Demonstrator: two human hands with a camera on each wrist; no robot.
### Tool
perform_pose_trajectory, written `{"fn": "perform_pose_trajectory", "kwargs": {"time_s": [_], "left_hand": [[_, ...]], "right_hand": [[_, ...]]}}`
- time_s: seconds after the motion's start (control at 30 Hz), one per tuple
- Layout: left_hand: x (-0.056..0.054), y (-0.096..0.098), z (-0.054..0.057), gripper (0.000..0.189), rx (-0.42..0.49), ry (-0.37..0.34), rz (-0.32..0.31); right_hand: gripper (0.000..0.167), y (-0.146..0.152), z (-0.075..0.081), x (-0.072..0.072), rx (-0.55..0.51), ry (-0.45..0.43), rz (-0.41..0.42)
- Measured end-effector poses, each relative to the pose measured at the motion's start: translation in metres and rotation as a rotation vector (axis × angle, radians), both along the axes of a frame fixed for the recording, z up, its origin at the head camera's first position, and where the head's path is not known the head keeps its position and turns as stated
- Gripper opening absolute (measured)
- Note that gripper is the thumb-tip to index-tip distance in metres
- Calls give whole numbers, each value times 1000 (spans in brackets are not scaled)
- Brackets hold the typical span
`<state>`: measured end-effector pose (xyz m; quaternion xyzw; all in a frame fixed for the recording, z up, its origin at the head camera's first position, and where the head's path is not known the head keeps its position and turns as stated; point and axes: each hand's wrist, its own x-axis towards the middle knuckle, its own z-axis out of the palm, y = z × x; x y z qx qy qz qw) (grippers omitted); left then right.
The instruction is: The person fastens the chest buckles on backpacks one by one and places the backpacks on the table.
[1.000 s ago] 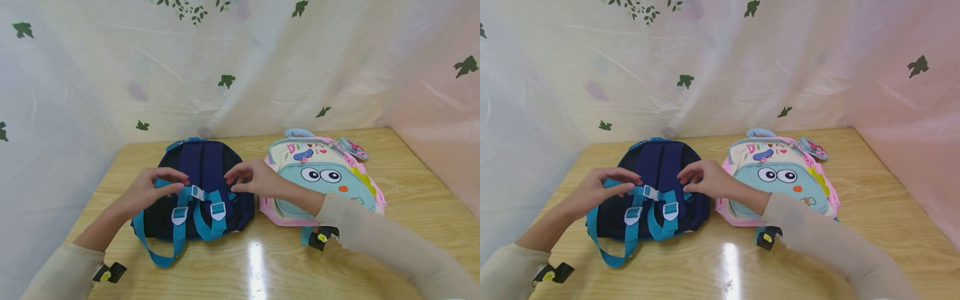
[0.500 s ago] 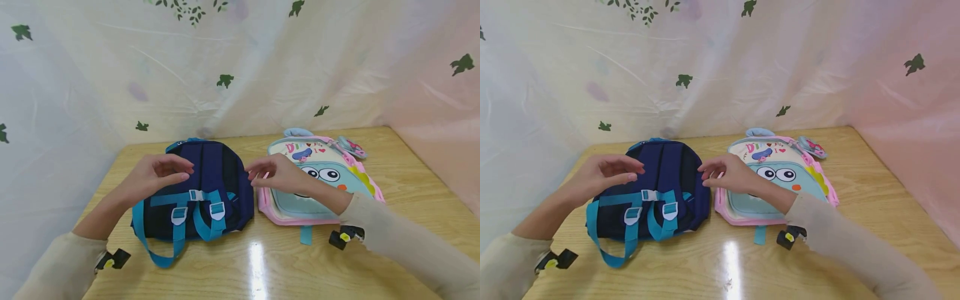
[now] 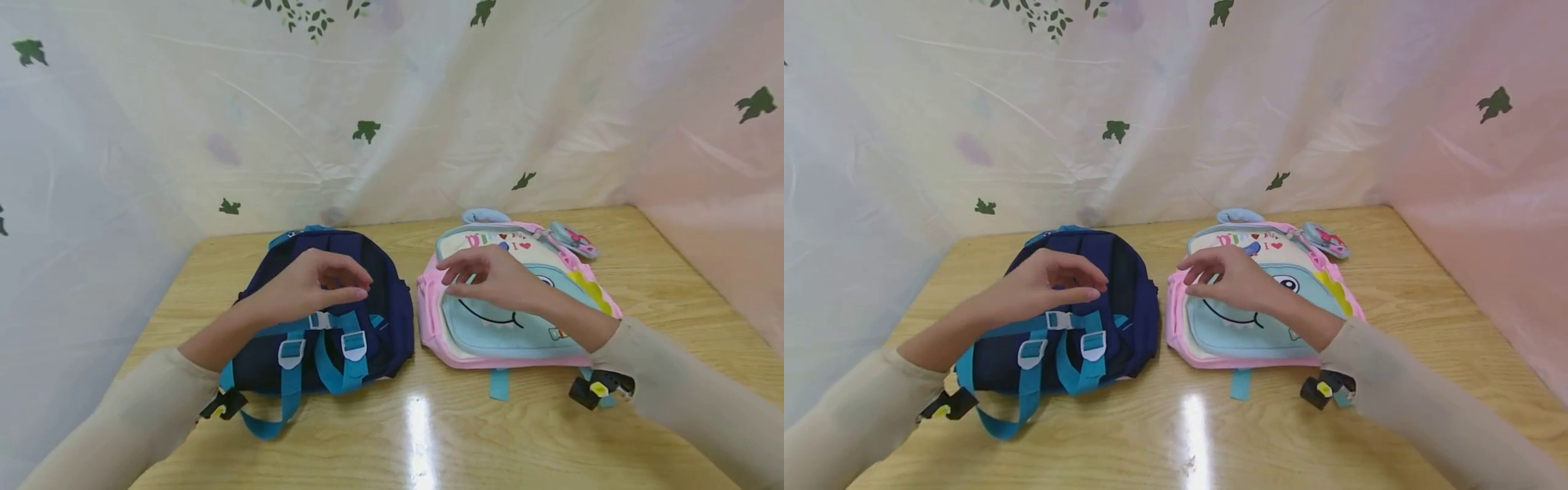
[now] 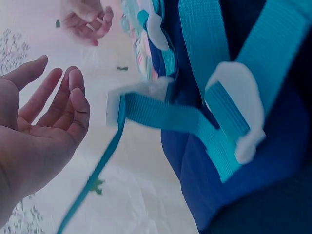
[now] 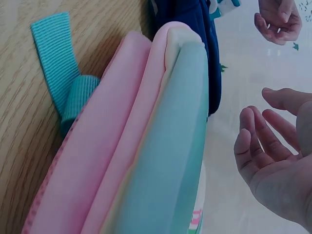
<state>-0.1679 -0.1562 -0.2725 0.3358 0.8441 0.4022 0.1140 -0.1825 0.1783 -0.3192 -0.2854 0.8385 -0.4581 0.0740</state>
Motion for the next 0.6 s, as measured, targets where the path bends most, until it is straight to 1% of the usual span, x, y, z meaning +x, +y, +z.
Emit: {"fn": "perform_pose_trajectory", "kwargs": {"time_s": [0.13, 0.2, 0.27, 0.33, 0.43, 0.6], "left_hand": [[-6, 13, -4, 23, -8, 2, -40], [-9, 18, -6, 28, -3, -3, -50], [-12, 23, -8, 32, -2, -24, -48], [-15, 29, -11, 34, -6, -59, -42], [-21, 38, -15, 36, -30, -97, -35], [-28, 53, -19, 39, -87, -121, -60]], "right_hand": [[37, 10, 1, 0, 30, 9, -40], [37, 15, 1, 0, 47, 16, -64], [37, 21, 0, -1, 67, 25, -86], [37, 28, -1, -1, 86, 34, -110], [36, 38, -4, 0, 101, 40, -142], [39, 55, -8, 3, 121, 65, -191]]}}
